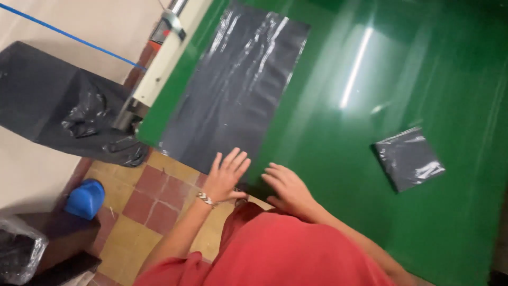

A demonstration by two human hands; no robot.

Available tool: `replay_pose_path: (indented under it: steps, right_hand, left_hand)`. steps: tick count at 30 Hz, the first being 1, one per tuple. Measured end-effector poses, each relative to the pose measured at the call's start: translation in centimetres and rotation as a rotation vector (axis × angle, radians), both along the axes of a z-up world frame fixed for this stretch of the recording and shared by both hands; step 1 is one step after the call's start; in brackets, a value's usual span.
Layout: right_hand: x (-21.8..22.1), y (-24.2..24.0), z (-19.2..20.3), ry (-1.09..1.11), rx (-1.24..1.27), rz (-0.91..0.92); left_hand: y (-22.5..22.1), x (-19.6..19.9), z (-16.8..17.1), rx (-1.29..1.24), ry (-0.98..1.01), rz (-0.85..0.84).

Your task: Folding plastic bags coming off a conveyor belt and stacking them in a crate.

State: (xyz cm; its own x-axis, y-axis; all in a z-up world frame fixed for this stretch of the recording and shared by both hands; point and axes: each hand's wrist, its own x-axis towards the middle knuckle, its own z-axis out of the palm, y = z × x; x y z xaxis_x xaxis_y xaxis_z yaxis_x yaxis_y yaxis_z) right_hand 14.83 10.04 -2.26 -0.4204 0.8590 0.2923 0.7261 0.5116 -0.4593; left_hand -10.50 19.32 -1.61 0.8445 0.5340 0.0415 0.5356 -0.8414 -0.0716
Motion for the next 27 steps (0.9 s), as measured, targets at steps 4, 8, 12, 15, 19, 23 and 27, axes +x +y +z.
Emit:
replay_pose_path:
  steps: [4, 8, 12, 15, 19, 23, 27]
  right_hand:
    - [-7.6, 4.8, 1.8, -0.145, -0.003, 0.099]
    - [-10.7, 6.7, -0.9, -0.334, 0.038, 0.017]
    - [-10.9, 7.6, -2.6, -0.374, 0.239, -0.013]
    - [-11.2, 7.7, -3.4, -0.277, 0.253, -0.078]
    - [-11.0, 9.0, -4.0, -0.255, 0.294, -0.152]
    - [-7.9, 12.2, -0.8, -0.074, 0.076, -0.253]
    - [-1.7, 19.5, 4.9, 0.184, -0.212, -0.552]
  left_hand:
    - [5.3, -8.4, -1.6, 0.062, 0.052, 0.092]
    - [9.6, -15.1, -4.4, 0.127, 0.049, 0.066]
    - [13.7, -18.8, -5.6, 0.166, -0.080, -0.055]
    - [15.3, -20.3, -5.2, 0.272, -0.268, -0.101]
    - [19.3, -20.7, -5.6, 0.078, -0.256, -0.106]
    - [25.6, -15.9, 2.9, -0.492, -0.438, 0.005]
    - [35.2, -7.8, 7.5, -0.916, -0.774, -0.020]
